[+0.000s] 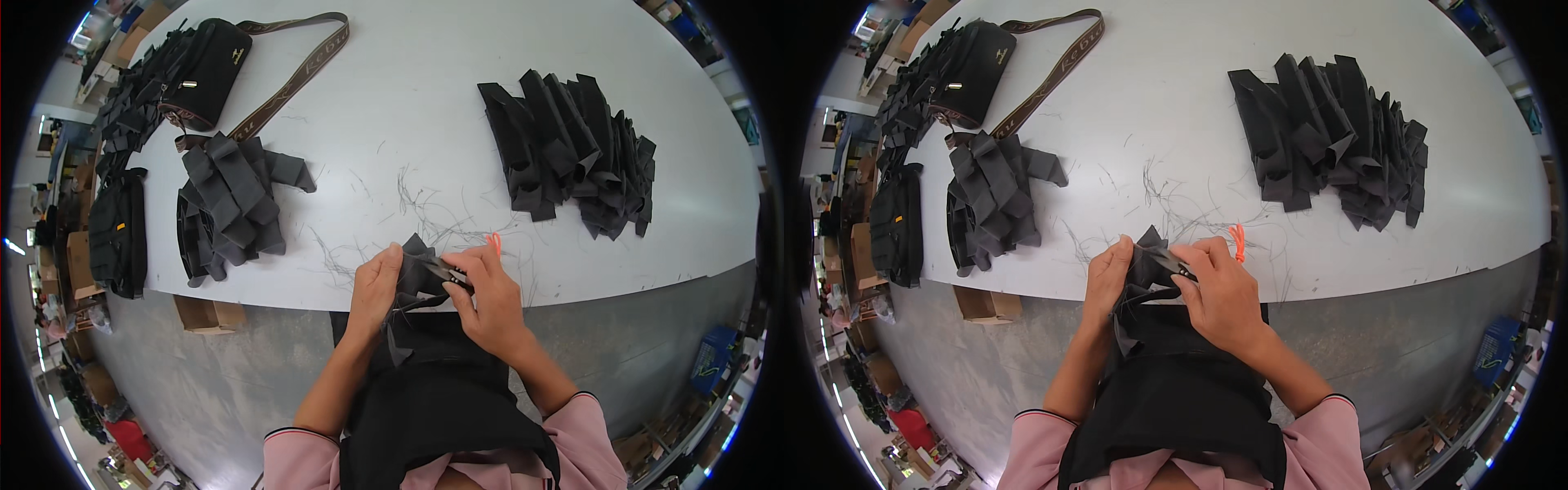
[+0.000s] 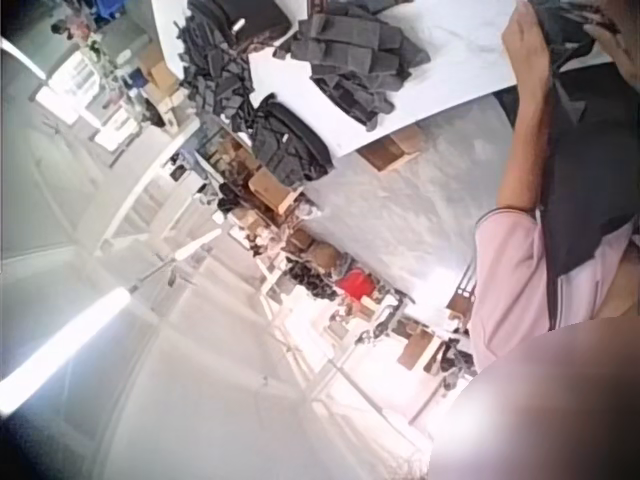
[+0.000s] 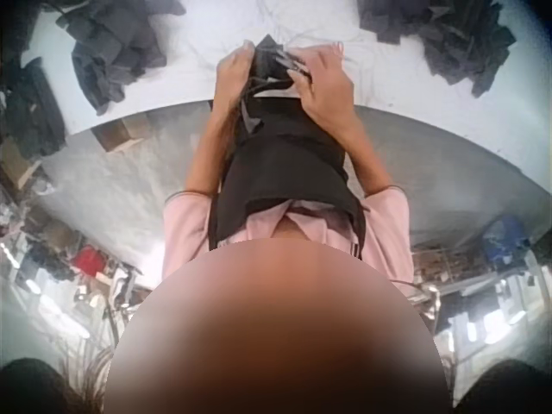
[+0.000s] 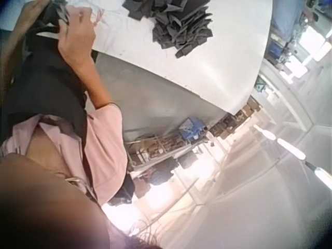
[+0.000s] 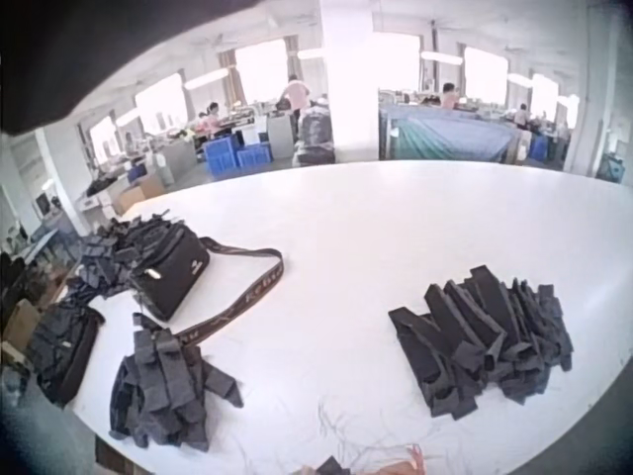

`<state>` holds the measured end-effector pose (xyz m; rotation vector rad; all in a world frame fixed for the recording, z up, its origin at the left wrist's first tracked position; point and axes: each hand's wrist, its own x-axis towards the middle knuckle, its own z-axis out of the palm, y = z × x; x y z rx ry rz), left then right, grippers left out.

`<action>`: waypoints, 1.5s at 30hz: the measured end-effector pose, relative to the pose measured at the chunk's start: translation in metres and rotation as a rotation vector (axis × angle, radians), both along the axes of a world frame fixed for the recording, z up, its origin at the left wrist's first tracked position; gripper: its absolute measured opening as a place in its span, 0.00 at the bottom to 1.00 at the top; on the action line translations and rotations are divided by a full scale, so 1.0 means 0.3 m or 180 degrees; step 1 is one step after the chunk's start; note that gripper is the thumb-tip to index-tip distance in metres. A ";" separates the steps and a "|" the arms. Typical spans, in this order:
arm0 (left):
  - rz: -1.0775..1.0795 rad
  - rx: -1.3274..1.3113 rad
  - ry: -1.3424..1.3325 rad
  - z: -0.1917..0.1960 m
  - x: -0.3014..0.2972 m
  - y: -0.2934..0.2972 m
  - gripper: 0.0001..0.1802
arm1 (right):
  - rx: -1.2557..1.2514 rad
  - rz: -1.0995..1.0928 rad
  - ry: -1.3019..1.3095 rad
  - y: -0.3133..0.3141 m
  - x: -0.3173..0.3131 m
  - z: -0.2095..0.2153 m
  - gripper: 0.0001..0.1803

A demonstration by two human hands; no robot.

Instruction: The recorder is using small snips to trim excess threads and finish the edges of sewn fabric components at a workbench.

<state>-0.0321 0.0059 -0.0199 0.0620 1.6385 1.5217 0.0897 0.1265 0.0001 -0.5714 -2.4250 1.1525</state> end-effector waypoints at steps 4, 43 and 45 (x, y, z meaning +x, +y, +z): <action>-0.0031 -0.0001 -0.0076 0.018 0.014 0.007 0.22 | 0.0355 0.0325 0.0025 0.016 0.003 0.033 0.20; -0.1052 -0.0075 -0.1080 0.036 -0.044 -0.065 0.22 | 0.0843 0.2258 0.0197 0.121 -0.066 0.105 0.11; -0.1006 -0.0044 -0.1156 0.035 -0.040 -0.071 0.22 | 0.0885 0.2323 0.0231 0.118 -0.073 0.108 0.11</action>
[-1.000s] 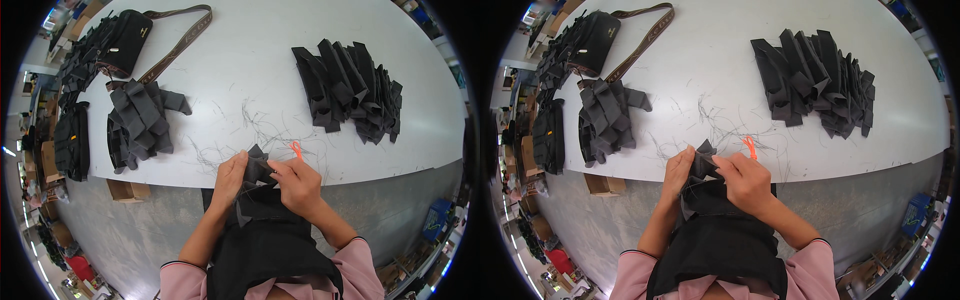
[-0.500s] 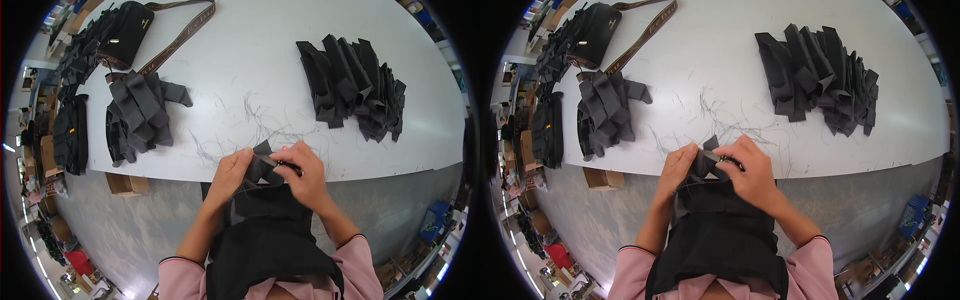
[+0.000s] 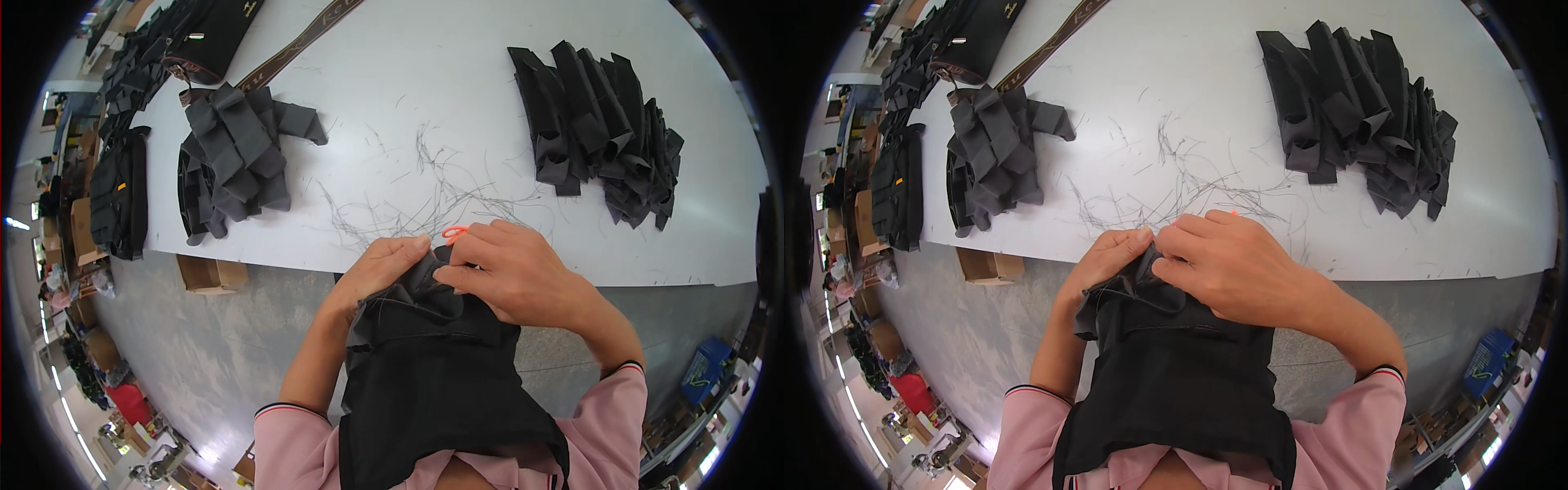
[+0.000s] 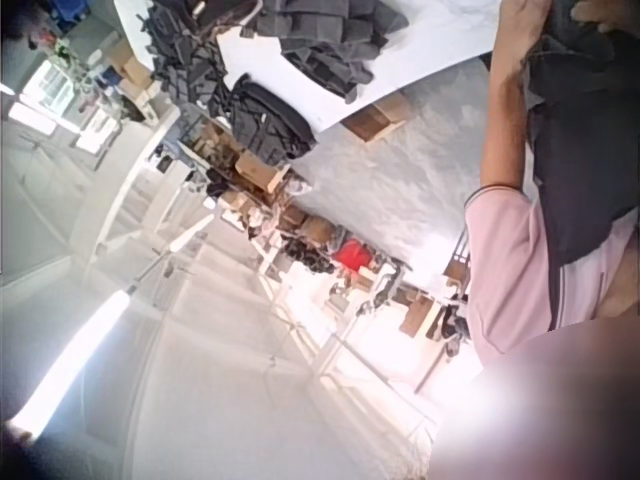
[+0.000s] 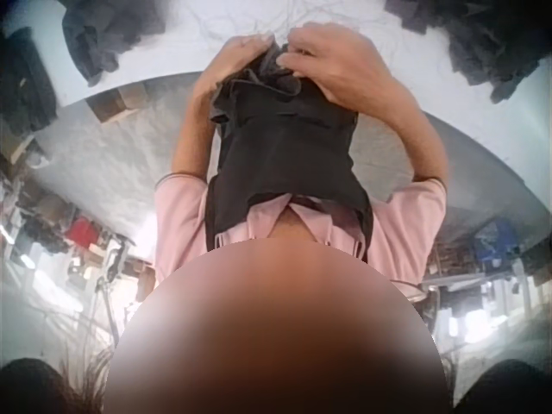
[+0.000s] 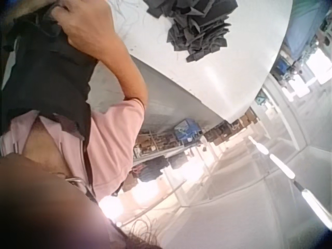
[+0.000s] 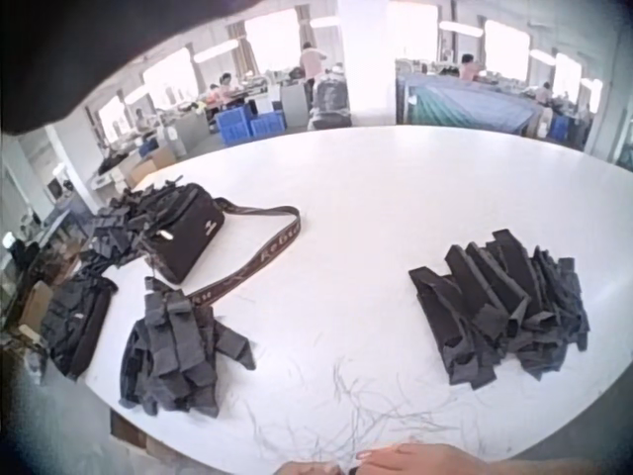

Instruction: The recorder is using small snips to trim excess threads and finish the edges of sewn fabric components at a workbench.

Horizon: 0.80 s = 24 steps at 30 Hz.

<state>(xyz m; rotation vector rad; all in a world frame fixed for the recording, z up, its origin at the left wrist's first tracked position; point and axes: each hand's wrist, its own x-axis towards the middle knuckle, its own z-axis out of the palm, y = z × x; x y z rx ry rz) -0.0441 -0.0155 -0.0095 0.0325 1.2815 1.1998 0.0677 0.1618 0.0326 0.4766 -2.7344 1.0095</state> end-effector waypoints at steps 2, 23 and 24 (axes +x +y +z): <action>0.0025 0.0001 0.0014 -0.005 -0.001 -0.003 0.22 | 0.0022 0.0070 -0.0070 -0.001 -0.004 0.000 0.11; -0.0129 0.0036 0.0139 0.013 0.001 0.008 0.21 | -0.1085 -0.0602 -0.0261 -0.024 0.060 -0.032 0.16; -0.0138 0.0040 0.0134 0.013 0.002 0.010 0.21 | -0.1082 -0.0612 -0.0265 -0.025 0.058 -0.034 0.16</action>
